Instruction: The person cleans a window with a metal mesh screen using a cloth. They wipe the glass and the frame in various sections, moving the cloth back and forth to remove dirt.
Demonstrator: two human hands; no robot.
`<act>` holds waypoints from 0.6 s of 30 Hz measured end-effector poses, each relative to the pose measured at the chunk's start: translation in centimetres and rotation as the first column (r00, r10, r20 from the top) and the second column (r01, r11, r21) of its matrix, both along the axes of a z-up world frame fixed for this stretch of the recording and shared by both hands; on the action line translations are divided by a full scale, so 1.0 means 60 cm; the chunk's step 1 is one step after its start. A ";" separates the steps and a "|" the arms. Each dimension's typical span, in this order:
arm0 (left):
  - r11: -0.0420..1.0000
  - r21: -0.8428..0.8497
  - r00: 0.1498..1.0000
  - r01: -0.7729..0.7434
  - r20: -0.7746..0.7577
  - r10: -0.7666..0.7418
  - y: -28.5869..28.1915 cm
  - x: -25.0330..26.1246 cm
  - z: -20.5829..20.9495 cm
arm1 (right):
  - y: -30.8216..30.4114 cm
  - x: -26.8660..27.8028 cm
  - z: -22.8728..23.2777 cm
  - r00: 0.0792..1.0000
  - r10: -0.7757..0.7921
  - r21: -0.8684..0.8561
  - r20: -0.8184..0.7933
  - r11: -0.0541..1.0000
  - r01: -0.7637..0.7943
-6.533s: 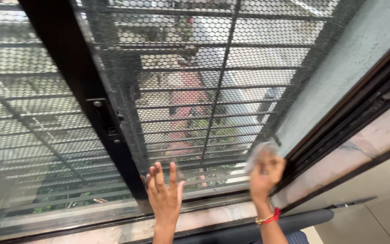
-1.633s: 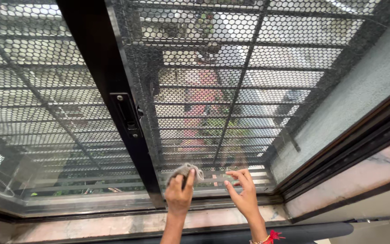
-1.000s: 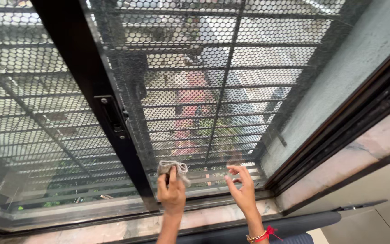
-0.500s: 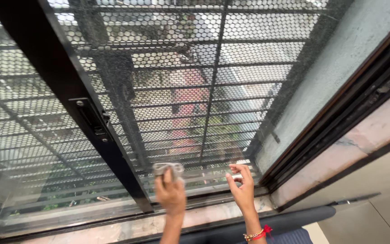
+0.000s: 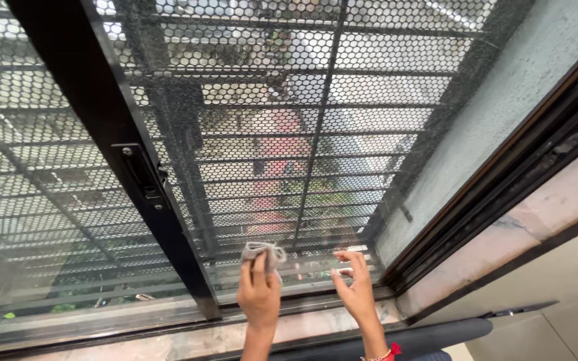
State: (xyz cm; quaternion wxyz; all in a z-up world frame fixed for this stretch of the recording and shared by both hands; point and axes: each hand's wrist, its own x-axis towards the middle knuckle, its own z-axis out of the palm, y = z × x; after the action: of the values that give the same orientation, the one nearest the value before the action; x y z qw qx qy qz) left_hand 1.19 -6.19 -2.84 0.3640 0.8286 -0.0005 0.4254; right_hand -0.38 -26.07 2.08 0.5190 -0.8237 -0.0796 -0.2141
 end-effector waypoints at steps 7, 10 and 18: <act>0.810 -0.310 0.822 0.498 -0.128 -0.555 -0.098 -0.031 0.021 | -0.032 -0.004 -0.042 0.995 0.098 0.049 0.020 0.994 -0.099; 0.485 -0.623 0.653 0.614 0.057 -0.755 -0.110 -0.041 0.016 | -0.037 -0.005 -0.074 0.995 0.087 0.155 0.048 0.983 -0.094; 0.101 -0.904 0.426 0.416 0.095 -0.900 -0.033 -0.073 0.010 | -0.010 -0.029 -0.095 0.836 0.460 0.646 -0.298 0.742 -0.178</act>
State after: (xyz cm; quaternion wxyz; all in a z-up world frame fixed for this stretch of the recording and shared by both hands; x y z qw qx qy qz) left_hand -3.19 -8.18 -2.26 0.8491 0.5123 -0.0962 -0.0856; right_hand -2.11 -26.64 -3.62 0.7835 -0.6178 -0.0331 0.0584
